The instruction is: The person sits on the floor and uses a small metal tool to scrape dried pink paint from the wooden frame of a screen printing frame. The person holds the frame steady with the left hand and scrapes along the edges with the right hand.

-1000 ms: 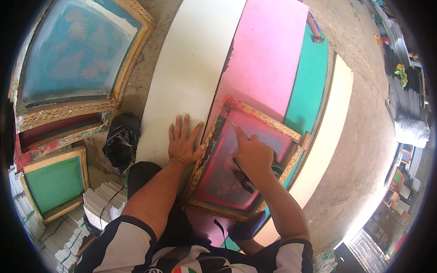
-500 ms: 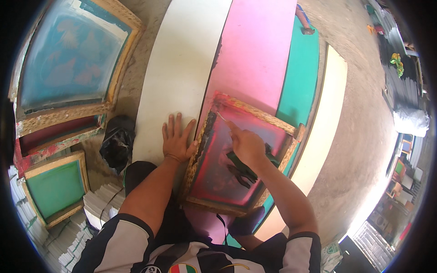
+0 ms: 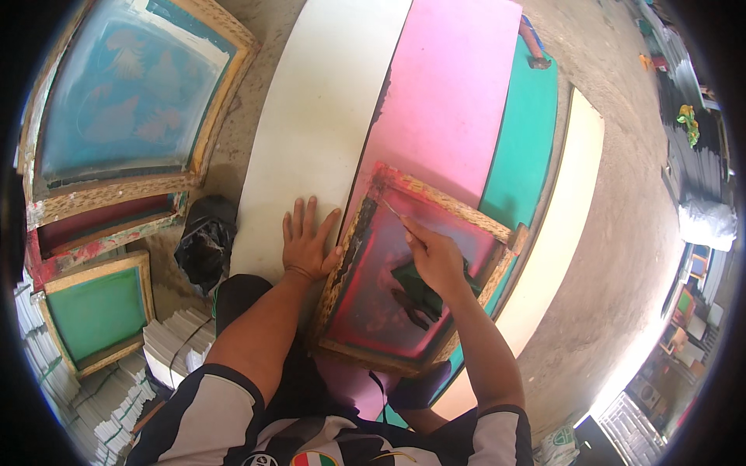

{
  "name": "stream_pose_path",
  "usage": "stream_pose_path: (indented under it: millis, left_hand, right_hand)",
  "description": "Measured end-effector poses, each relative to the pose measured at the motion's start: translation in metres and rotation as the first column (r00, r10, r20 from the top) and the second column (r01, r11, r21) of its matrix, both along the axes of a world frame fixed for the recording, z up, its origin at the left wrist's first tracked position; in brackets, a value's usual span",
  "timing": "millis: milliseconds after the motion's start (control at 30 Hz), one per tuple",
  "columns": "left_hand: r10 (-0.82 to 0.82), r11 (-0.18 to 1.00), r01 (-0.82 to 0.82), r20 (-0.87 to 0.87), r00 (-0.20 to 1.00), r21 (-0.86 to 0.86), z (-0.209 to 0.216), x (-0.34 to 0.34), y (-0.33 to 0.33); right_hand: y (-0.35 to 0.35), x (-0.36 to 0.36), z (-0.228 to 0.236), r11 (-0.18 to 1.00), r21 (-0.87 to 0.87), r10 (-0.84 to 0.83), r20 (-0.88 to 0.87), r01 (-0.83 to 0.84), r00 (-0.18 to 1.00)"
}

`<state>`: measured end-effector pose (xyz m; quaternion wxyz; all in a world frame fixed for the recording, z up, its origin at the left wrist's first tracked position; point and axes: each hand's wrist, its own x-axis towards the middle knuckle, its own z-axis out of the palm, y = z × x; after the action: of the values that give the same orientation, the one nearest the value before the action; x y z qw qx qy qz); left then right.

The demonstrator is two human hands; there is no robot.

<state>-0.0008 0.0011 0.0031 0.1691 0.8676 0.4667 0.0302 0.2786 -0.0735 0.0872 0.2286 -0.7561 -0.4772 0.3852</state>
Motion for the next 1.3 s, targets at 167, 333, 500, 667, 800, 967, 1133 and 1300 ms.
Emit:
stream_pose_path:
  millis: [167,333,500,667,800,967,1133,1300]
  left_hand:
    - [-0.005,1.000,0.005,-0.013,1.000,0.008,0.000,0.001,0.000]
    - [-0.005,1.000,0.003,-0.072,0.997,-0.017,-0.001,0.000,0.000]
    - [-0.009,1.000,0.008,-0.057,0.998,-0.023,-0.002,0.000,0.000]
    - [-0.013,1.000,0.012,-0.092,0.996,-0.019,-0.003,0.000,-0.003]
    - [-0.008,1.000,0.006,-0.095,0.995,-0.023,-0.003,0.001,-0.001]
    - [-0.005,1.000,0.003,-0.061,0.998,-0.022,-0.002,0.002,-0.001]
    - [0.000,1.000,-0.002,-0.049,0.999,-0.029,0.001,0.000,0.001]
    - [0.001,1.000,-0.002,-0.039,0.999,-0.025,0.000,0.001,0.000]
  right_hand:
    - [0.004,-0.002,0.011,0.990,-0.088,0.132,0.247,-0.113,0.960]
    - [0.005,-0.006,0.013,0.981,-0.076,0.196,0.379,-0.181,0.904]
    - [0.013,-0.021,0.033,0.934,-0.254,0.354,0.587,-0.250,0.728]
    - [0.011,-0.036,0.026,0.926,-0.264,0.378,0.591,-0.271,0.713]
    - [0.007,-0.017,0.008,0.953,-0.144,0.302,0.441,-0.265,0.845]
    - [0.008,-0.017,0.012,0.919,-0.193,0.388,0.580,-0.343,0.716]
    - [0.007,-0.017,0.017,0.954,-0.150,0.299,0.513,-0.258,0.805]
    - [0.008,-0.022,0.025,0.966,-0.168,0.255,0.507,-0.195,0.824]
